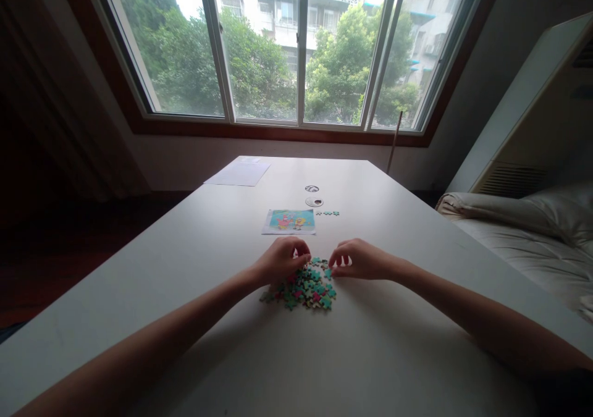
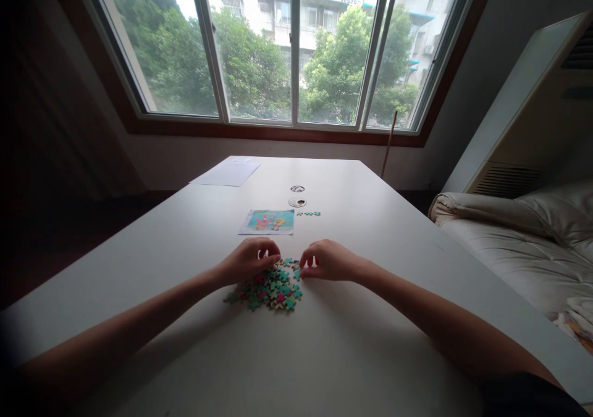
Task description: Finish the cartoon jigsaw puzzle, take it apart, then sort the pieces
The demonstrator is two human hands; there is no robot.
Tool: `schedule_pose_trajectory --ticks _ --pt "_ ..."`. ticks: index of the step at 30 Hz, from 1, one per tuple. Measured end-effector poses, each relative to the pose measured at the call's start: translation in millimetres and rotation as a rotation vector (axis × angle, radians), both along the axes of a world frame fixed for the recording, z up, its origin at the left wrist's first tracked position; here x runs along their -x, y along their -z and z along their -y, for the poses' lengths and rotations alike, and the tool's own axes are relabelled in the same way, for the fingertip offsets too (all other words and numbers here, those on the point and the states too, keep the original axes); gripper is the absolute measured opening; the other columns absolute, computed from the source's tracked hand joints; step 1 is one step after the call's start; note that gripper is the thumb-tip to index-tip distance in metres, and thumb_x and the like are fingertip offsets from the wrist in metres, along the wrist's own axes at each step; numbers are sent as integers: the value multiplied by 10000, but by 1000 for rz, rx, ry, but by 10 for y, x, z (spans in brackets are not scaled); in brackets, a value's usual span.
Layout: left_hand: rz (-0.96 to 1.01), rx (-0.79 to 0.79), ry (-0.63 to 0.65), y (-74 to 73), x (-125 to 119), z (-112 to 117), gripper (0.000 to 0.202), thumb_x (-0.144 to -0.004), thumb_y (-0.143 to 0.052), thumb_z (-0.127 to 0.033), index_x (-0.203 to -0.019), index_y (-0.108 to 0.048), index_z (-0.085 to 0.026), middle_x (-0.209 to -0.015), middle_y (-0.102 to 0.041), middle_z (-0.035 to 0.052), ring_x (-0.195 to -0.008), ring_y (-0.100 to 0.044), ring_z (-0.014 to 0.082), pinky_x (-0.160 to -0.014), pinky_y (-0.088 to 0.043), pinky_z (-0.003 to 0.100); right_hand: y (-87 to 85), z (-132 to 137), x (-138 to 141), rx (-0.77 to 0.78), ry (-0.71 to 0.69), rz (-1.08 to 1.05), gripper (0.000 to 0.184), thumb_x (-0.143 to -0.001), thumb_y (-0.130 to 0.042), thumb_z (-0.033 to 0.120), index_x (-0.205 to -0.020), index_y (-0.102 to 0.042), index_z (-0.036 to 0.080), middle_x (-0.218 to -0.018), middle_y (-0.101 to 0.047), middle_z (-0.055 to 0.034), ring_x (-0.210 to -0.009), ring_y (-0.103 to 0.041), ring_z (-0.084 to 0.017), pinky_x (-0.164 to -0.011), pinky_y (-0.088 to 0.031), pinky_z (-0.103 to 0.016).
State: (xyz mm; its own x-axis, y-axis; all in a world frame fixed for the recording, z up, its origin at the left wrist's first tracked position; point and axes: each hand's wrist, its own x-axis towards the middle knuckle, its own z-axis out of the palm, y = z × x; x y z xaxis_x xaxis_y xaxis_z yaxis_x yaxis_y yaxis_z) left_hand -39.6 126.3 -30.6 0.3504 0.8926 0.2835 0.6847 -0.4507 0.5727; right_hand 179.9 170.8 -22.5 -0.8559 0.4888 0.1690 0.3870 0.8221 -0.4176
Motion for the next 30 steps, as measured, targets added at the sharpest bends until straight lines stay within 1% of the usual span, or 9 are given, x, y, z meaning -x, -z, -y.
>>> schedule_pose_trajectory --ticks 4,7,13,16,19,21,27,29,30 --pt "-29 -36 31 -9 -66 67 127 -736 -527 -204 -717 -641 -153 -649 -590 4 -581 -487 107 -564 -369 208 -3 105 11 -30 30 29 138 -695 -626 256 -817 -678 220 -693 -638 -6 -585 -559 -97 -535 -400 -193" --pt "-56 -55 55 -14 -111 111 124 -739 -527 -201 -722 -642 -157 -664 -590 8 -598 -495 111 -568 -369 207 -5 118 8 18 30 20 121 -692 -620 240 -795 -668 201 -690 -638 -4 -591 -561 -98 -544 -411 -196" --pt "-74 -51 72 -49 -178 180 140 -743 -528 -210 -739 -656 -155 -678 -599 23 -615 -503 119 -573 -379 210 -29 119 16 313 43 -127 154 -696 -621 293 -768 -638 158 -693 -637 -11 -627 -563 -99 -555 -436 -199" --pt "-28 -44 78 -67 -192 200 136 -736 -535 -210 -733 -660 -155 -666 -600 20 -601 -499 114 -562 -378 208 -33 118 48 431 77 -240 223 -680 -642 339 -763 -619 134 -691 -634 -25 -633 -560 -103 -568 -445 -216" --pt "16 -46 73 -73 -198 207 130 -731 -540 -211 -713 -656 -154 -644 -595 12 -572 -480 104 -547 -371 207 -27 112 73 573 80 -336 273 -658 -660 368 -754 -593 121 -678 -625 -28 -622 -567 -106 -567 -454 -229" --pt "45 -47 64 -74 -202 209 126 -727 -546 -212 -704 -653 -150 -630 -592 8 -560 -471 100 -538 -364 206 -24 107 79 630 91 -375 289 -641 -674 373 -748 -584 121 -672 -621 -26 -617 -570 -105 -562 -454 -230" --pt "136 2 40 -86 -209 215 122 -723 -560 -228 -707 -647 -143 -626 -595 1 -565 -467 95 -530 -359 201 -32 115 88 671 114 -391 294 -633 -684 368 -745 -580 116 -666 -618 -28 -616 -573 -105 -557 -450 -229" --pt "160 31 38 -96 -205 211 136 -728 -559 -244 -703 -643 -140 -616 -585 -1 -561 -457 93 -522 -352 201 -41 131 93 635 110 -386 284 -655 -668 371 -751 -579 119 -675 -622 -33 -621 -577 -108 -561 -452 -231" --pt "180 52 37 -102 -201 206 148 -734 -556 -254 -703 -641 -138 -610 -577 -2 -556 -450 91 -516 -348 201 -47 142 96 590 112 -386 278 -670 -655 375 -761 -579 123 -678 -624 -34 -622 -578 -109 -564 -454 -233"
